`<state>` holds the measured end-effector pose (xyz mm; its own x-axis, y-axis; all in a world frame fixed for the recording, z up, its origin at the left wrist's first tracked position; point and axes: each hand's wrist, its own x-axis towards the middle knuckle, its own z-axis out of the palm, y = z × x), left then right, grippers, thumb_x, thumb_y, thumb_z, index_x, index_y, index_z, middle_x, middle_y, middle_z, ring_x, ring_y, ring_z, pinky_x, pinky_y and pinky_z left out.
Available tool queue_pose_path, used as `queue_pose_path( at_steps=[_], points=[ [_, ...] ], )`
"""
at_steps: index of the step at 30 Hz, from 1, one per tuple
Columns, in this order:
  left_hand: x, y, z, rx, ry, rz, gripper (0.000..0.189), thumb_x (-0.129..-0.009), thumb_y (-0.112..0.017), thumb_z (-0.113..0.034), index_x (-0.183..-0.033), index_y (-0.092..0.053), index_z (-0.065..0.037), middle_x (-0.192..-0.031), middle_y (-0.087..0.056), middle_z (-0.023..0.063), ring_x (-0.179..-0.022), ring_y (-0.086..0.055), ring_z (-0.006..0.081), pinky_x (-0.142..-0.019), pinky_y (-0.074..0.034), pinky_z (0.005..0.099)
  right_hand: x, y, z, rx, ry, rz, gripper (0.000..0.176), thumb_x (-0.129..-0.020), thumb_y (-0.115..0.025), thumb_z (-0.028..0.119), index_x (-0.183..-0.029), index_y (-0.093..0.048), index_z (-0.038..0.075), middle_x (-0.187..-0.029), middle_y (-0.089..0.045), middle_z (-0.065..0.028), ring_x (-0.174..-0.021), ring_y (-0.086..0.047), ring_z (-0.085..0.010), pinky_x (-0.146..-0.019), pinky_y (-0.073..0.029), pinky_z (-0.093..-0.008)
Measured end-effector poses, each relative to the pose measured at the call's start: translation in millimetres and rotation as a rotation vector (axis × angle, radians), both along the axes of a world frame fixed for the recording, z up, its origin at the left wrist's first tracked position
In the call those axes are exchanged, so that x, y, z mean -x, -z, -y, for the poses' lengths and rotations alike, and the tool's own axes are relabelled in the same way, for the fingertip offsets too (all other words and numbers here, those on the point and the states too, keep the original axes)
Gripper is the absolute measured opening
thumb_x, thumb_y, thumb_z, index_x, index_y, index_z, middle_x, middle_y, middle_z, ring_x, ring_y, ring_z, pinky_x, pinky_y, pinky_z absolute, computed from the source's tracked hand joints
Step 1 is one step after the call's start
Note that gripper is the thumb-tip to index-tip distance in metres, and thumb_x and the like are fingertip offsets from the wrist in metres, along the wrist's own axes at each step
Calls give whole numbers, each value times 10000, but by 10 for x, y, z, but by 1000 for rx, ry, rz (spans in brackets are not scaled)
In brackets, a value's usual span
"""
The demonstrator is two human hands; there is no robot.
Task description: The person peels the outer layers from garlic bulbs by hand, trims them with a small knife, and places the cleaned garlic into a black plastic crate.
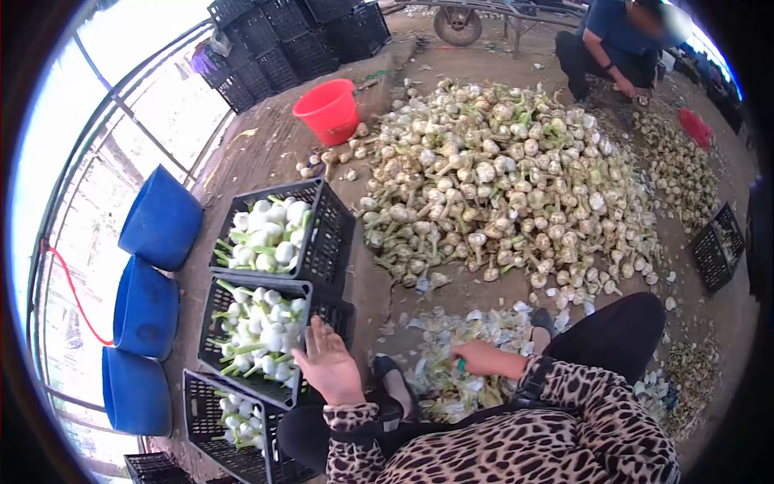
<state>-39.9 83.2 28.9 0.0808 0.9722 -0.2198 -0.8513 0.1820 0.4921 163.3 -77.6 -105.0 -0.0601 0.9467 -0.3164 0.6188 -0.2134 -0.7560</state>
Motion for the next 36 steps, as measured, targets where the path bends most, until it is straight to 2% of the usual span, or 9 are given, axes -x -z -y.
queue_pose_path(
  at_steps=[4,10,19,23,27,28,29,30,36],
  points=[
    [-311,323,298,130,274,-224,330,-971,-429,-339,-1165,-483,-78,-1035,-579,67,-857,-544,178,-751,-458,297,-69,476,-55,114,-154,58,265,-744,-550,125,-994,-637,136,-865,-651,-147,-807,-612,-360,-697,-468,-451],
    [-683,551,501,268,550,-375,278,-937,-476,-104,-1211,-439,-77,-1066,-555,61,-895,-551,174,-789,-453,309,-471,1265,-330,63,90,98,219,-714,-548,126,-913,-632,95,-845,-638,-155,-812,-598,-363,-686,-460,-471],
    [-984,672,256,422,582,-495,250,-930,-477,-82,-1179,-456,-69,-1084,-543,72,-924,-536,182,-795,-438,312,-920,1570,-1813,-217,283,438,375,-853,-455,80,-1215,-536,134,-1098,-512,-214,-1018,-514,-384,-849,-444,-439],
    [-1014,719,214,422,637,-478,267,-925,-477,-72,-1190,-450,-53,-1104,-537,81,-944,-533,190,-811,-441,317,-922,1854,-1956,47,171,448,413,-793,-502,52,-1199,-544,117,-1147,-499,-211,-1025,-509,-402,-825,-456,-452],
    [-1031,676,262,385,644,-517,315,-926,-468,-70,-1237,-425,-50,-1147,-521,89,-991,-528,197,-850,-435,319,-976,1893,-1821,344,228,100,458,-814,-521,44,-1269,-489,85,-1243,-486,-198,-942,-588,-356,-737,-496,-444],
    [-1030,681,275,358,641,-537,338,-927,-464,-72,-1261,-413,-50,-1161,-517,92,-1003,-527,199,-861,-433,317,-929,1556,-1634,497,593,-808,574,-882,-492,56,-1415,-277,54,-1323,-450,-151,-1014,-573,-274,-763,-500,-400],
    [-1023,704,290,350,606,-542,360,-930,-458,-68,-1283,-396,-46,-1176,-509,91,-1004,-524,192,-866,-429,313,-977,1219,-1511,570,493,-1079,683,-901,-497,65,-1464,-111,77,-1349,-419,-125,-1069,-542,-214,-760,-508,-334],
    [-1011,737,310,343,570,-547,382,-932,-452,-65,-1306,-378,-42,-1191,-502,90,-1005,-521,186,-872,-425,308,-905,1042,-1348,499,528,-1274,677,-904,-520,88,-1461,-134,68,-1339,-429,-123,-1064,-540,-183,-769,-505,-317],
    [-937,556,322,179,814,-228,481,-952,-460,-177,-1393,-303,-68,-1317,-453,113,-1174,-470,233,-972,-391,387,-507,-286,-785,176,393,-1444,618,-903,-559,124,-1438,-254,76,-1245,-513,-79,-965,-553,-114,-712,-488,-258]
  ],
)
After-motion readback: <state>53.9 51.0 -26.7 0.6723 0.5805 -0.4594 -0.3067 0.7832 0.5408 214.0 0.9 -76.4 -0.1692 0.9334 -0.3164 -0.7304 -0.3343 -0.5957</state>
